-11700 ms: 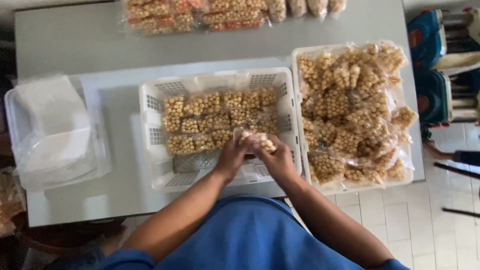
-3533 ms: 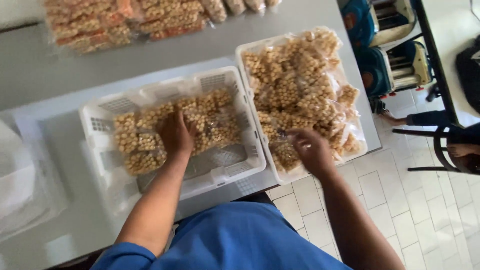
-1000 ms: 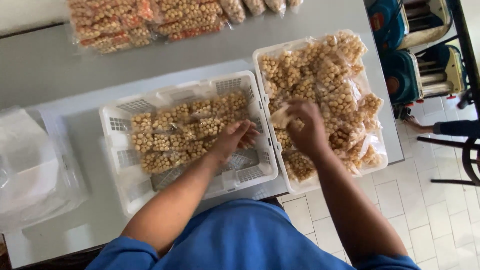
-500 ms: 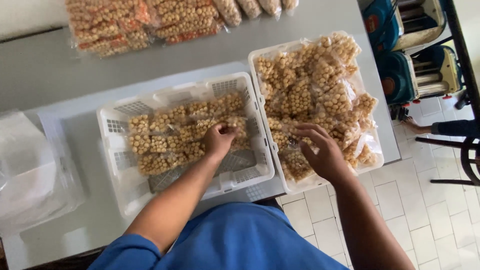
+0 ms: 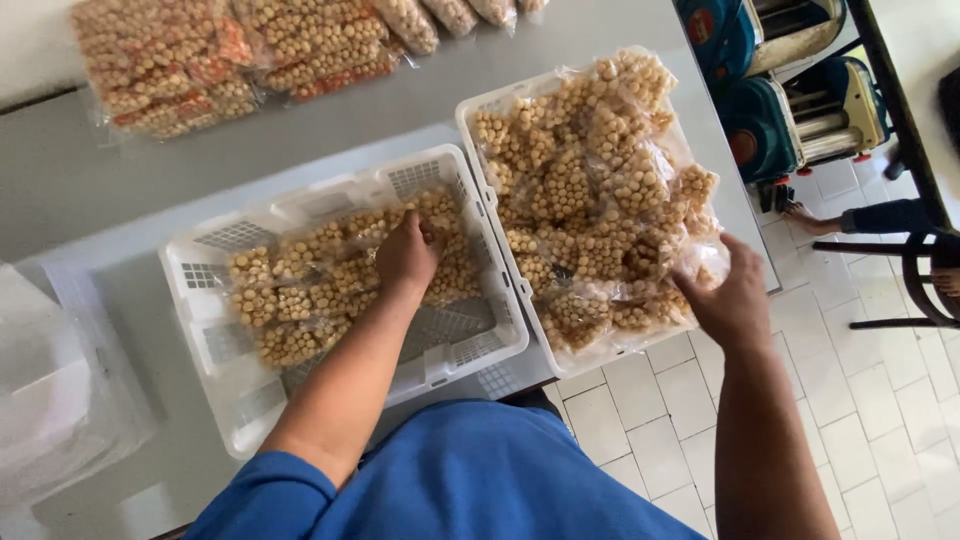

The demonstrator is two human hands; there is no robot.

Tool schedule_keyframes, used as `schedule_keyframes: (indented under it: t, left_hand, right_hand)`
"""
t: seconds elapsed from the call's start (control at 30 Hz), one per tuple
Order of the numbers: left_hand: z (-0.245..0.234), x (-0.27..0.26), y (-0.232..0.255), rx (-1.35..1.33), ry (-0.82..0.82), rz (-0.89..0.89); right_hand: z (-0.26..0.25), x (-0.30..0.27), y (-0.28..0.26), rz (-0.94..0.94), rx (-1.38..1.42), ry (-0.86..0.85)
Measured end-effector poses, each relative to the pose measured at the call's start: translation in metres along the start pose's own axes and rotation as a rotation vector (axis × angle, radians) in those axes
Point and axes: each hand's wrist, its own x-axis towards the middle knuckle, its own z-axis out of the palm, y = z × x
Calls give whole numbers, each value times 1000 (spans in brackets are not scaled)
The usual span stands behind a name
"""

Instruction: The person packs small round snacks into individual plastic bags and places the filled bags into a white plastic basket.

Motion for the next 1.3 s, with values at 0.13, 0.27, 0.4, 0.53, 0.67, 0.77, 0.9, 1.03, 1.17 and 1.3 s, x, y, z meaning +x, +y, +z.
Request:
schedule_keyframes:
  t: [0.13,0.27,0.4,0.53,0.67,0.77,0.9,1.03,1.17,1.3]
  left_hand:
    - [-15,-42,-1,-16,-12,31]
    - [12,-67,-54,-124,-5,82]
    - [15,-111,-84,-194,5,80]
    - [22,-141,-121,-188,26,43]
    - [15,-162,-135,-240,106,117]
    - [7,-172,-129,-282,105,129]
    - [-1,-173,-112,-341,128,249]
    - [-6,-170,-83,-430,130,306]
    - [-2,-166,-58,-824,-148,199]
    - [-5,-176,-45,-1177,-413,181]
  right_hand:
    - [5,-6,-51,109,7,-132]
    - [45,9,-34,41,-155,-1]
    - [83,37,33,8,-308,152]
    - [84,42,55,-79,-261,268]
    - [60,47,39,-159,-12,366]
    - [45,47,31,-324,119,475]
    - [24,46,-5,-328,330,466]
    - [16,27,-78,-282,616,270]
    - [40,-28,-179,-298,957,-35]
    - [124,-58,-200,-185,1211,-369]
